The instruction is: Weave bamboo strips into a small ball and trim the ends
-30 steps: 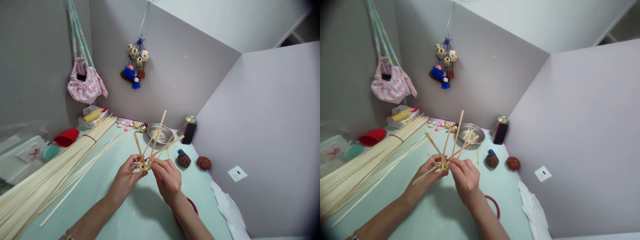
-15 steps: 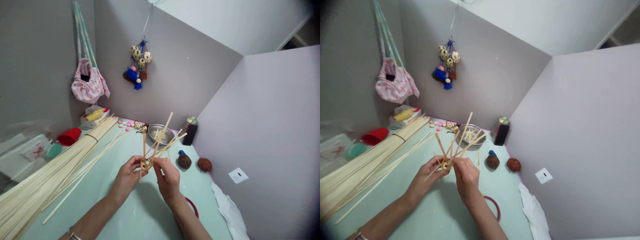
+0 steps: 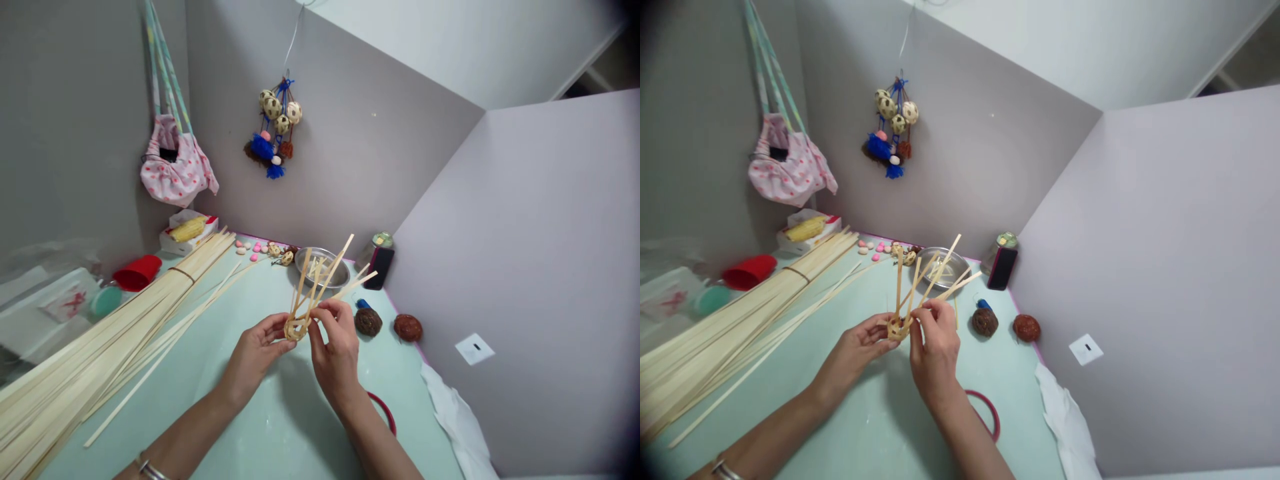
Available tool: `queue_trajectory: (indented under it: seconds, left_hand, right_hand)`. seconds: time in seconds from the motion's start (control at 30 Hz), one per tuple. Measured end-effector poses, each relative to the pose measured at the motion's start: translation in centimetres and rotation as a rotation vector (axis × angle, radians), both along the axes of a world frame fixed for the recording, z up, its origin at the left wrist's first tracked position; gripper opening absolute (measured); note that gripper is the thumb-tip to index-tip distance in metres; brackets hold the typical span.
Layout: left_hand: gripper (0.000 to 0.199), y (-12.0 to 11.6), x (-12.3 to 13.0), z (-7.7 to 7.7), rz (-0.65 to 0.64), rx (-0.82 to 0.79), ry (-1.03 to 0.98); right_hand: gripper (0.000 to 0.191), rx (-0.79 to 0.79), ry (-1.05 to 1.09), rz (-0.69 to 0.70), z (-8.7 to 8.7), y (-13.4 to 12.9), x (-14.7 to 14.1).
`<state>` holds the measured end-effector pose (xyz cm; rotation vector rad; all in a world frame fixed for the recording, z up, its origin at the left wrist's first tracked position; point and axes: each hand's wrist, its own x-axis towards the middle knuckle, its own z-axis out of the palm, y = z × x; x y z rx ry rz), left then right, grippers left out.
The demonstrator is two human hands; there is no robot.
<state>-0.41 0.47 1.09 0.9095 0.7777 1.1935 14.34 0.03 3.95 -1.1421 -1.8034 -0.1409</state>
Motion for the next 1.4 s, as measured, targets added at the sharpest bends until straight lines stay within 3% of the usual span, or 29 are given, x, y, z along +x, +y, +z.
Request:
queue_trajectory:
  seconds: [0.3,0.6,0.73,1.03,1.23,1.4]
  left_hand:
    - [0.038,-0.2,0.1,0.5,-0.053,-0.013,-0.037]
    - [0.039,-0.2,0.1,0.1,-0.059,-0.044,-0.035]
    - [0.035,-0.2,-0.1,-0.1,-0.074,-0.029,-0.044]
    - [0.038,-0.2,-0.5,0.4,-0.193,0.032,-0.027]
    - [0.035,-0.5,-0.5,0.6,-0.237,0.044,-0.011]
    - [0.035,-0.7,-0.3,0.5,-0.237,0.05,0.003]
  right_hand:
    - [0.017,-0.086,0.153,-0.027,0.0,-0.4,-0.8]
    - [0.019,-0.121,0.172,-0.019,-0.4,0.0,-0.8]
    - [0.019,-0.117,0.032,-0.01,-0.5,-0.2,-0.3]
    - [0.016,0.097,-0.248,-0.104,0.0,-0.7,0.0]
    - [0.022,0.066,-0.385,-0.232,0.9,-1.6,-0.4]
    - [0.021,-0.042,-0.383,-0.239,1.1,-1.9,-0.4]
